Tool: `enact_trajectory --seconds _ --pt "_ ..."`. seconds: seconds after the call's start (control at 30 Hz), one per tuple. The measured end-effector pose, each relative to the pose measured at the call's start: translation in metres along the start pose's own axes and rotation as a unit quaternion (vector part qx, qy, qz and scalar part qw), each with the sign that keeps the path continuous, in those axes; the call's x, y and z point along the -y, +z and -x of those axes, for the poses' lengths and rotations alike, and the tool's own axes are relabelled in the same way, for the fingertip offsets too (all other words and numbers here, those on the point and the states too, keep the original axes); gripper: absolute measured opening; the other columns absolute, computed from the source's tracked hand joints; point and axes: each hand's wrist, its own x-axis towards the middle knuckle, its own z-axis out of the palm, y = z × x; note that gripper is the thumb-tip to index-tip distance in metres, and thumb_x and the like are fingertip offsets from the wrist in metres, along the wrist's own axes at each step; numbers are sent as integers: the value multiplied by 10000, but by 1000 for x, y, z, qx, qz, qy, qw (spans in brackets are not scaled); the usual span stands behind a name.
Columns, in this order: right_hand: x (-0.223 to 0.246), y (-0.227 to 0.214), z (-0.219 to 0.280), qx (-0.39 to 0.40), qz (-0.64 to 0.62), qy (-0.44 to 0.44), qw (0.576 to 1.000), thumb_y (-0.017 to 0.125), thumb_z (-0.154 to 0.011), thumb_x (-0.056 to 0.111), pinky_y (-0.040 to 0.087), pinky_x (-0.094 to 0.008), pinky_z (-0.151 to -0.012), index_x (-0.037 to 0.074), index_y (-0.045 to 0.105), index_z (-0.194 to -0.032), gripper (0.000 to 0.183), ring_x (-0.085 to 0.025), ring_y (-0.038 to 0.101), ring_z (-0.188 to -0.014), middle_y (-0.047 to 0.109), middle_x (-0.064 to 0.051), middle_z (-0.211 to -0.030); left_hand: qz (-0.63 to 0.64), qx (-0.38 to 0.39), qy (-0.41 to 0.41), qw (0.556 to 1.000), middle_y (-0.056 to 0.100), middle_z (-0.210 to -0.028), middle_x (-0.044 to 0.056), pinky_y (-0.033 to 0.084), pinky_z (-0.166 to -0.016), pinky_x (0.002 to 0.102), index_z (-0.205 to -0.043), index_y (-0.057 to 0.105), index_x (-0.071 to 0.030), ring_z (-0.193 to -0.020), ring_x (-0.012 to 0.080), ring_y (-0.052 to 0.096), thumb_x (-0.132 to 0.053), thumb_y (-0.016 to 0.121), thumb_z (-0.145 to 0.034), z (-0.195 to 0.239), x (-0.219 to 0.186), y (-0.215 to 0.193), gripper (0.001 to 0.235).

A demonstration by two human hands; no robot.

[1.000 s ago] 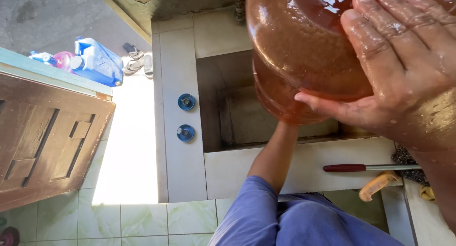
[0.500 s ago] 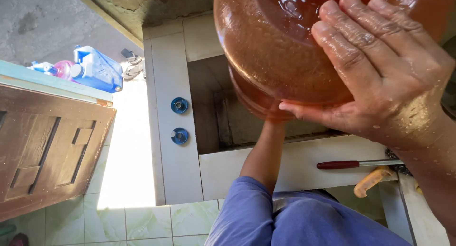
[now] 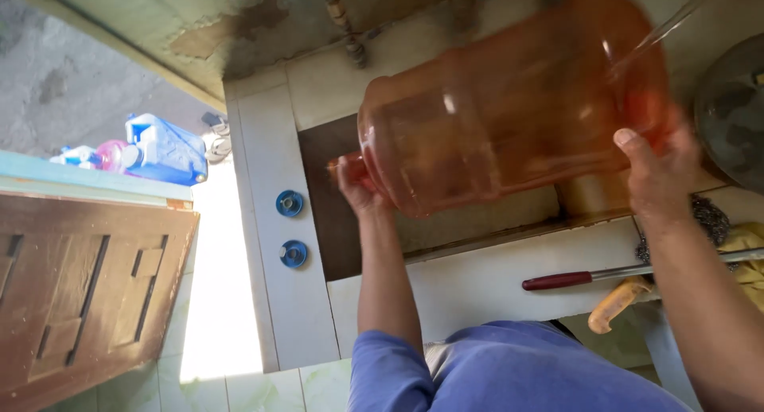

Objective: Scrubbing the interior of a large plastic water jug with a long brush and cleaning the cap in a sink.

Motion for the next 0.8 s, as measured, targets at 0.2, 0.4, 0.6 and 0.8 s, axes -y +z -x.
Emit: enact_trajectory --seconds 0.2,0.4,0.6,0.8 --pt "-141 -8 32 -99 -73 438 891 536 -951 508 467 -382 -1003 131 502 -1440 618 -191 559 -1234 579 -16 -1390 -160 67 79 982 674 -1123 84 541 -986 443 -1187 635 -112 -1060 261 635 -105 844 -807 9 64 76 434" --pt "-110 15 13 -63 -240 435 865 330 -982 722 361 -397 -1155 124 287 -1615 872 -231 404 -1477 390 -50 -1655 -463 252 87 846 690 -1126 38 589 -941 373 -1124 662 -98 -1070 206 668 -106 945 -700 41 213 122 510" --pt "-160 -10 24 -100 -281 409 863 493 -1010 545 430 -392 -1151 99 413 -1541 698 -235 498 -1418 504 -72 -1567 -636 339 137 679 720 -1026 55 619 -831 363 -1106 664 -112 -941 219 710 -114 918 -696 36 258 119 482" --pt "-203 -12 38 -138 -140 516 834 618 -967 449 510 -402 -1029 72 475 -1463 639 -241 596 -1274 611 -81 -1408 -763 357 189 506 666 -913 87 578 -697 418 -942 673 -125 -778 297 681 -214 910 -716 40 262 103 339"
